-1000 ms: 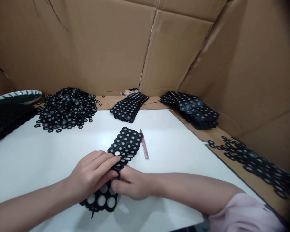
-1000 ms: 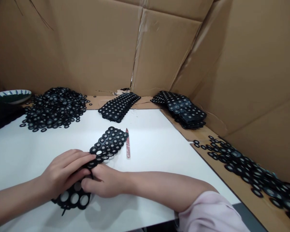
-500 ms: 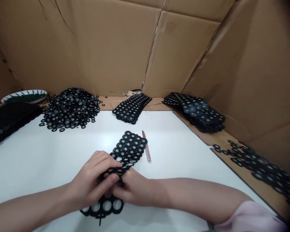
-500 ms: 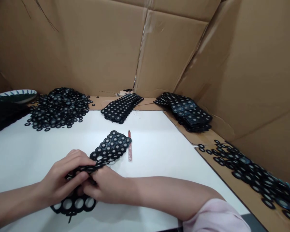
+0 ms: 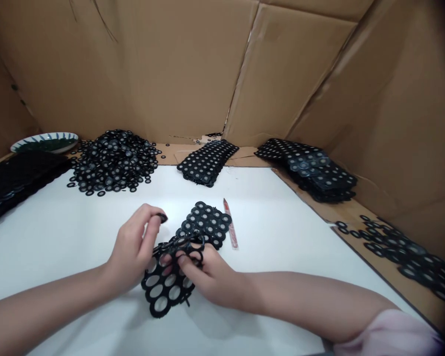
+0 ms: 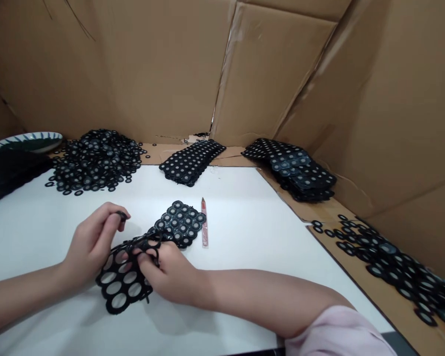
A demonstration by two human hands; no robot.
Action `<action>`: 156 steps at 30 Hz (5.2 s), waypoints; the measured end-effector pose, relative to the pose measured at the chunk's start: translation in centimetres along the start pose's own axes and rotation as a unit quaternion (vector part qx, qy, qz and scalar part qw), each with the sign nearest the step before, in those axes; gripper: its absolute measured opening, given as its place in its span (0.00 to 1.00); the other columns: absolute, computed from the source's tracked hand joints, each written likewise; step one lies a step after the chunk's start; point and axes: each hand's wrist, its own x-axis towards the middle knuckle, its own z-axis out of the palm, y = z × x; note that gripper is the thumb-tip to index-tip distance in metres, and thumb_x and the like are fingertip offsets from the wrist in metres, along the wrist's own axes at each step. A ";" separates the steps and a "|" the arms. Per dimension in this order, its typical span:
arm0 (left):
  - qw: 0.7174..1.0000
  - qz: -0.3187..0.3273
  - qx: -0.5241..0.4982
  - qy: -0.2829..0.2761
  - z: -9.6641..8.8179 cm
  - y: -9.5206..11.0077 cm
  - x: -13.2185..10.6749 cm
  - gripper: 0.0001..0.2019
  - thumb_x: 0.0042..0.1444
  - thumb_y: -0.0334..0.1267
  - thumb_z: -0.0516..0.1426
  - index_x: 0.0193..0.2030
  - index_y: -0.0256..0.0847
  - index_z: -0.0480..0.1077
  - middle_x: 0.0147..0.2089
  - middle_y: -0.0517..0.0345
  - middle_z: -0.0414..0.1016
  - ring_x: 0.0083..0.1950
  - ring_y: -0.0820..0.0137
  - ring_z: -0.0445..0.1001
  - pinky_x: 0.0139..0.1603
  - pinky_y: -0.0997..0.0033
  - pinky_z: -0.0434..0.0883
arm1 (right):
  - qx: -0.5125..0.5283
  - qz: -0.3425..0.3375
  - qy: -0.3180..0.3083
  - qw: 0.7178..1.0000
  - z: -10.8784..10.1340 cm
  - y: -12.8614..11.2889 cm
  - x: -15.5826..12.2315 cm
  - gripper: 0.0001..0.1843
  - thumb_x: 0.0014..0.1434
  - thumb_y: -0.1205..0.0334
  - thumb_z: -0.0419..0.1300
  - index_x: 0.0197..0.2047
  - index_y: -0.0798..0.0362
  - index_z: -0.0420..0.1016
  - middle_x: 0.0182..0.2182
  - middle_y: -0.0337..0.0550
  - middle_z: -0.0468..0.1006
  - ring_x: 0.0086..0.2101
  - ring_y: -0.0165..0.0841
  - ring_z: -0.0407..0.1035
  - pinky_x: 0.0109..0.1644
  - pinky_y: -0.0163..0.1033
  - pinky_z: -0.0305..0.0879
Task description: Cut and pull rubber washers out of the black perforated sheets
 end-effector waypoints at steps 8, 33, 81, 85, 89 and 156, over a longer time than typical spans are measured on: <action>0.975 0.187 0.074 -0.092 0.2 -0.7 -1.5 0.15 0.57 0.27 0.47 0.50 0.42 0.60 0.31 0.62 0.64 0.30 0.79 0.64 0.33 0.81 0.64 | 0.111 -0.019 0.005 0.994 0.2 -0.1 0.1 0.09 0.59 0.59 0.50 0.38 0.56 0.63 0.32 0.43 0.69 0.35 0.30 0.66 0.40 0.37 0.66; 0.989 -0.101 -0.051 0.095 -0.9 -1.1 1.4 0.10 0.59 0.42 0.46 0.40 0.42 0.64 0.23 0.64 0.57 0.25 0.76 0.59 0.26 0.77 0.59 | 0.202 0.100 0.064 0.972 0.0 0.0 -0.4 0.13 0.63 0.58 0.45 0.47 0.53 0.63 0.42 0.46 0.70 0.38 0.29 0.68 0.46 0.40 0.67; 0.996 -0.082 -0.016 0.042 -1.2 -0.5 1.2 0.09 0.59 0.42 0.46 0.35 0.42 0.62 0.22 0.65 0.57 0.23 0.76 0.57 0.25 0.76 0.57 | 0.110 0.039 0.088 0.989 0.0 0.4 -0.3 0.11 0.60 0.70 0.44 0.43 0.54 0.63 0.40 0.45 0.71 0.42 0.31 0.67 0.49 0.40 0.65; 0.993 -0.014 0.099 -0.069 -0.6 0.0 0.0 0.09 0.59 0.40 0.45 0.34 0.43 0.63 0.22 0.65 0.63 0.22 0.76 0.61 0.25 0.77 0.59 | 0.102 0.046 0.049 0.993 -0.2 0.3 -0.2 0.10 0.58 0.70 0.45 0.42 0.55 0.63 0.39 0.45 0.71 0.42 0.32 0.66 0.48 0.40 0.64; 0.980 0.008 0.098 -0.171 -0.3 -0.3 -0.6 0.11 0.61 0.39 0.41 0.34 0.42 0.61 0.24 0.64 0.67 0.23 0.76 0.65 0.26 0.78 0.61 | 0.119 0.020 0.020 0.992 -0.2 -0.1 -0.2 0.14 0.54 0.74 0.47 0.44 0.55 0.61 0.42 0.46 0.70 0.44 0.32 0.65 0.51 0.40 0.62; 0.997 0.052 0.060 -0.019 -0.9 -0.2 -0.4 0.13 0.58 0.35 0.47 0.50 0.46 0.61 0.23 0.65 0.65 0.21 0.77 0.61 0.23 0.78 0.60 | 0.182 0.168 -0.034 0.968 0.9 -0.7 -0.1 0.15 0.60 0.52 0.49 0.32 0.55 0.63 0.27 0.41 0.71 0.31 0.29 0.68 0.37 0.35 0.65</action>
